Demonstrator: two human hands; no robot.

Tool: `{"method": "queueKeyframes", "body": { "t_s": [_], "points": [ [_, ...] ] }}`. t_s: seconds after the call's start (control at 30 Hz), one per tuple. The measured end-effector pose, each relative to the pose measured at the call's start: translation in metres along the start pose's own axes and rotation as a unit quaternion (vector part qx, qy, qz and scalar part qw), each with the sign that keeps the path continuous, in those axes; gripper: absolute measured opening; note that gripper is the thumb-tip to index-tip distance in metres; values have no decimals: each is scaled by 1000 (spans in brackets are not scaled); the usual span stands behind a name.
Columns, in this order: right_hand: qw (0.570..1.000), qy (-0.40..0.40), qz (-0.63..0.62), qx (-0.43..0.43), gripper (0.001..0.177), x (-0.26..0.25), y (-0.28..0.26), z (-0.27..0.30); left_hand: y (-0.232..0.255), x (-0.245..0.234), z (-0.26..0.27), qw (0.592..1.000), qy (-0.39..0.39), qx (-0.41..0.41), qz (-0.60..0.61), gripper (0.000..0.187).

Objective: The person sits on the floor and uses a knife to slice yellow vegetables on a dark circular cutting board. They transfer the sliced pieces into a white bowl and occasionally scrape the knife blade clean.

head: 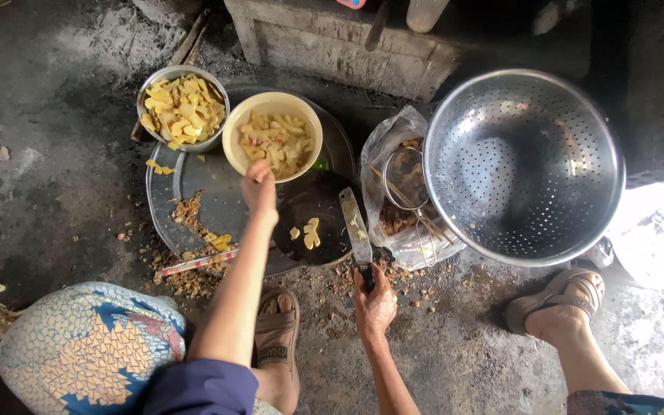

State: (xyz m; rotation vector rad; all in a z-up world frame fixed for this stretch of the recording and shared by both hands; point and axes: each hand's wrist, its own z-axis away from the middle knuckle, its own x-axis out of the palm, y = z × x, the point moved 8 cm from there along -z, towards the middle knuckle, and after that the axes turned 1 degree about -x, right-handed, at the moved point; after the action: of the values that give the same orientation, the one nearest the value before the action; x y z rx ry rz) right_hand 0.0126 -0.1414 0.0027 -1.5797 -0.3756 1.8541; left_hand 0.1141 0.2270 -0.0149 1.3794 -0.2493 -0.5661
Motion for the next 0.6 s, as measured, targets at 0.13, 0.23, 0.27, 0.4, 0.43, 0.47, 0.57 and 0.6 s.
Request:
{"method": "queueKeyframes", "body": {
  "t_s": [0.13,0.23,0.27,0.4,0.43,0.47,0.57,0.6],
  "points": [
    [1000,7,17,-13,40,-6,-14,3,13,20,65,982,19,122,-146,6],
    [1000,17,12,-20,40,-15,-25,7,-1,45,118,985,-37,121,-121,19],
    [1000,20,9,-19,39,-14,-24,7,-7,54,132,985,-78,99,-115,34],
    [999,26,2,-26,41,-17,-25,7,-18,56,164,984,-132,33,-113,59],
    [999,26,2,-26,41,-13,-20,4,-15,49,156,984,-132,32,-113,59],
    [999,30,-7,-25,40,-11,-15,2,-4,31,148,989,-58,76,-114,41],
    [999,23,-28,-15,42,-16,-16,1,-28,-4,116,980,27,125,-155,19],
    [999,13,-41,-8,44,-19,-20,2,-44,-13,103,971,41,132,-195,15]
  ]
}}
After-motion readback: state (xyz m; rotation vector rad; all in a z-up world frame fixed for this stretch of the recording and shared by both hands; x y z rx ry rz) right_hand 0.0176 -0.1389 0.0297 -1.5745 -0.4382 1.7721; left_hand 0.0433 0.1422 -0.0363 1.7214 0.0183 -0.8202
